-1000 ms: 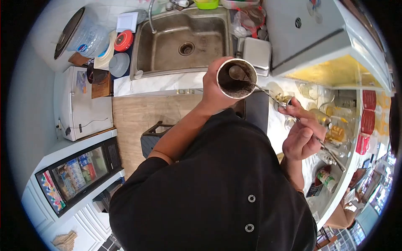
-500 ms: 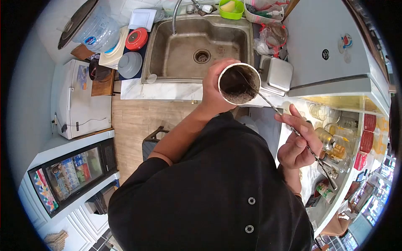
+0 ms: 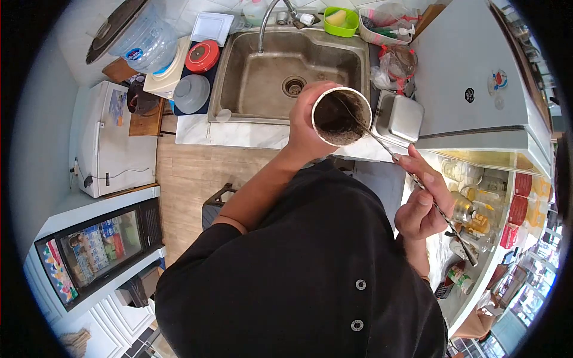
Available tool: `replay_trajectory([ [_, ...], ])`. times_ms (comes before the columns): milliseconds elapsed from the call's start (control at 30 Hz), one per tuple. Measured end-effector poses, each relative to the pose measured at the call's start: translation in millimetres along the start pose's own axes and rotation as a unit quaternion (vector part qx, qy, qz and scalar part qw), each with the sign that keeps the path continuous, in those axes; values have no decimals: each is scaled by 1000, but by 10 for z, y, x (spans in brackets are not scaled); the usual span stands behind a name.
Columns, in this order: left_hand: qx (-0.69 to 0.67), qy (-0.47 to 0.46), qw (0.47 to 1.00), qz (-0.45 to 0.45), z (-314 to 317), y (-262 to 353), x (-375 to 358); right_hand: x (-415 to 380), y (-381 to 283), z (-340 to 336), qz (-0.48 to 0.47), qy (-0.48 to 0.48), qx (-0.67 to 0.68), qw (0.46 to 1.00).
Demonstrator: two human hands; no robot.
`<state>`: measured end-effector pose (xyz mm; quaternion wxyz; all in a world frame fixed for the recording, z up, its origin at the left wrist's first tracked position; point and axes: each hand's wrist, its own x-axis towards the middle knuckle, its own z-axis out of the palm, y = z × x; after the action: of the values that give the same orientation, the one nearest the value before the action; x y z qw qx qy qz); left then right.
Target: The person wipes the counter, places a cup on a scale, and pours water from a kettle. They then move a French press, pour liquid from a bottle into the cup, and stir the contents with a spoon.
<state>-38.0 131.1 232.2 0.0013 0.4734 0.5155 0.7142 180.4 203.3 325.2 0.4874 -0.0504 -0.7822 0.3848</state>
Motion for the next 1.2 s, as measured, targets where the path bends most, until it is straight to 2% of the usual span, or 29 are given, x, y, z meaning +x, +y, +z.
replay_trajectory([
  [167, -21, 14, 1000, -10, -8, -24, 0, -17, 38, 27, -5, -15, 17, 1000],
  [267, -5, -12, 1000, 5, -59, -18, 10, -37, 58, 95, 21, 16, 23, 999],
  [367, -16, 0, 1000, 0, -70, -17, 3, -28, 72, 133, 18, 24, 32, 999],
  [433, 27, -76, 996, 25, -141, -62, -15, -43, 93, 147, 26, 35, 49, 998],
  [567, 34, -77, 996, 40, -118, -75, 0, -44, 92, 148, 31, 43, 59, 997],
  [633, 3, -16, 1000, 13, -64, 12, 37, -55, 92, 148, 35, 60, 73, 995],
  [767, -21, -10, 1000, -20, -50, 29, -6, -65, 120, 154, 34, 52, 64, 996],
  [967, -14, -18, 998, -57, -84, -27, -67, -81, 155, 182, 42, 55, 65, 996],
  [1033, 45, -106, 993, -10, -149, -96, -101, -81, 144, 172, 49, 50, 53, 996],
  [1200, 38, -100, 993, -52, -104, -145, -209, -123, 142, 171, 69, 74, 62, 993],
])
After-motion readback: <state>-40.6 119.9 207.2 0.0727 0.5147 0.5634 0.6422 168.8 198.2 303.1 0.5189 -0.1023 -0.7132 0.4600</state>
